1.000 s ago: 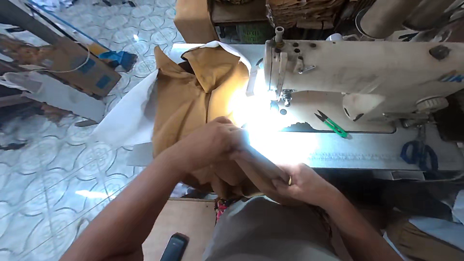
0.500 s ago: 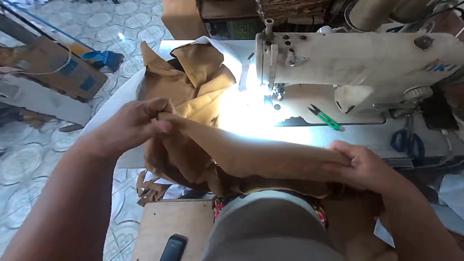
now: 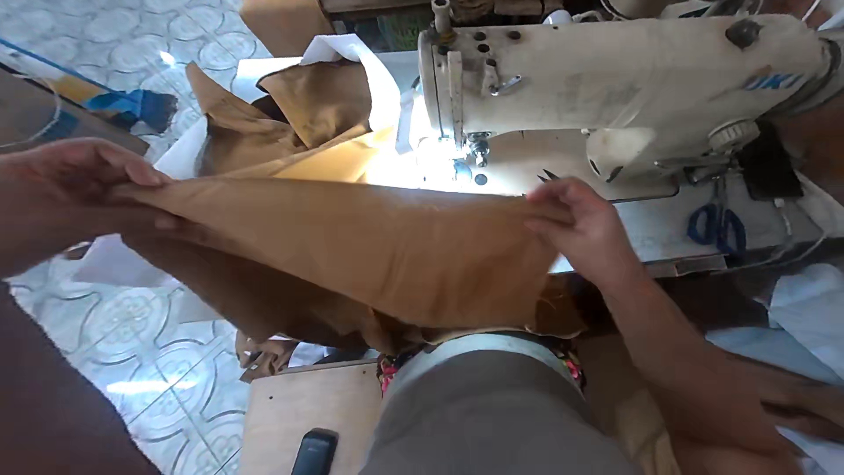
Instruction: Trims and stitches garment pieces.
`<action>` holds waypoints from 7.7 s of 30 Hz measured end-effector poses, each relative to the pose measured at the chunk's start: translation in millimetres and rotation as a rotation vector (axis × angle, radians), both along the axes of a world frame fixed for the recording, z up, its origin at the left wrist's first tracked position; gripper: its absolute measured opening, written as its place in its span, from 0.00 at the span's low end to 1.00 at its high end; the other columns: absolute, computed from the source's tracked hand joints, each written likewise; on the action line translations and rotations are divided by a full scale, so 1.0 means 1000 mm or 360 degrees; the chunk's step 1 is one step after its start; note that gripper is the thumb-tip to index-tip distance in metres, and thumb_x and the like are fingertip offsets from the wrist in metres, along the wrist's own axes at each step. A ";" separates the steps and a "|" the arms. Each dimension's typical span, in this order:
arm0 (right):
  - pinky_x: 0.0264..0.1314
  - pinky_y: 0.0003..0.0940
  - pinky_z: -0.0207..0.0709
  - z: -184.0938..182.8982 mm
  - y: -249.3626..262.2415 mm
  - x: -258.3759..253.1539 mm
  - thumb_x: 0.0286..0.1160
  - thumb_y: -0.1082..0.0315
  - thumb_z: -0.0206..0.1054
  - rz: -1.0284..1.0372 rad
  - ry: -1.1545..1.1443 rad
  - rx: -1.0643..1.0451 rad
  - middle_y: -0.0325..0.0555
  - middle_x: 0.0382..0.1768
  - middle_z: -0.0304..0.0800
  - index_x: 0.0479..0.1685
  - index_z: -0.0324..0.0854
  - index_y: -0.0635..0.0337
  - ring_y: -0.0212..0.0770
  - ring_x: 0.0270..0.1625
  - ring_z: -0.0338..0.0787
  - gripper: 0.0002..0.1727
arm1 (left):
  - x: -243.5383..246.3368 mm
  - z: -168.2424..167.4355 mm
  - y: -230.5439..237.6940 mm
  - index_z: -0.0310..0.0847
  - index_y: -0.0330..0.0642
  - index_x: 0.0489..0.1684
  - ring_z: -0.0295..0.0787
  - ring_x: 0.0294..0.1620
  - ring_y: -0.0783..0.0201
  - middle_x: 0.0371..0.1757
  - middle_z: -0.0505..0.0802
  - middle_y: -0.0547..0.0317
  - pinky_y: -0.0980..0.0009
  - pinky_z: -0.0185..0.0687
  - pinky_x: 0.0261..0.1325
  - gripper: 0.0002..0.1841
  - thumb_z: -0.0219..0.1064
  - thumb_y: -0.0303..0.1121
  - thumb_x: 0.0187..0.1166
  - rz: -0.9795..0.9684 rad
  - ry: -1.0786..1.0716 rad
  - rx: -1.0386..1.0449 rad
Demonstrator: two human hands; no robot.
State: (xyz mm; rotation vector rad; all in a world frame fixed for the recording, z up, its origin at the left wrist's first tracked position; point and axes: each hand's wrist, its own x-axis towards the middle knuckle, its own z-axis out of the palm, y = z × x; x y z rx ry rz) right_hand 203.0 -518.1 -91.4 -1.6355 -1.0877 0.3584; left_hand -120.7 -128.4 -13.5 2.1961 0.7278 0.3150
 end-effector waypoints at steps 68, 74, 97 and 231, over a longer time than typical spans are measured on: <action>0.21 0.43 0.80 -0.091 0.027 -0.066 0.76 0.69 0.66 -0.0519 -0.1314 -0.0807 0.58 0.38 0.92 0.48 0.88 0.68 0.51 0.23 0.89 0.12 | 0.120 -0.182 -0.214 0.87 0.82 0.65 0.58 0.91 0.34 0.85 0.79 0.61 0.10 0.33 0.73 0.22 0.59 0.34 0.86 -0.0549 0.0060 0.0700; 0.19 0.47 0.80 -0.078 0.005 -0.063 0.73 0.67 0.68 -0.0684 -0.1056 -0.0911 0.57 0.35 0.90 0.49 0.83 0.67 0.54 0.24 0.90 0.12 | 0.110 -0.168 -0.217 0.87 0.74 0.67 0.63 0.89 0.37 0.82 0.82 0.63 0.09 0.38 0.72 0.18 0.59 0.41 0.87 -0.0667 0.0058 0.0513; 0.57 0.74 0.77 -0.080 -0.031 0.055 0.85 0.52 0.63 -0.1037 -0.0823 -0.1151 0.73 0.62 0.84 0.68 0.83 0.65 0.78 0.66 0.82 0.26 | 0.095 -0.184 -0.191 0.91 0.59 0.60 0.65 0.89 0.43 0.80 0.84 0.62 0.19 0.45 0.81 0.16 0.71 0.49 0.77 -0.0637 -0.0115 0.0456; 0.46 0.34 0.91 -0.035 0.071 -0.071 0.90 0.61 0.52 0.0557 0.1968 0.0272 0.41 0.37 0.97 0.42 0.89 0.52 0.34 0.40 0.96 0.17 | 0.047 -0.133 -0.195 0.79 0.42 0.57 0.90 0.40 0.74 0.39 0.92 0.65 0.73 0.88 0.48 0.12 0.66 0.24 0.79 0.0190 -0.0878 -0.0676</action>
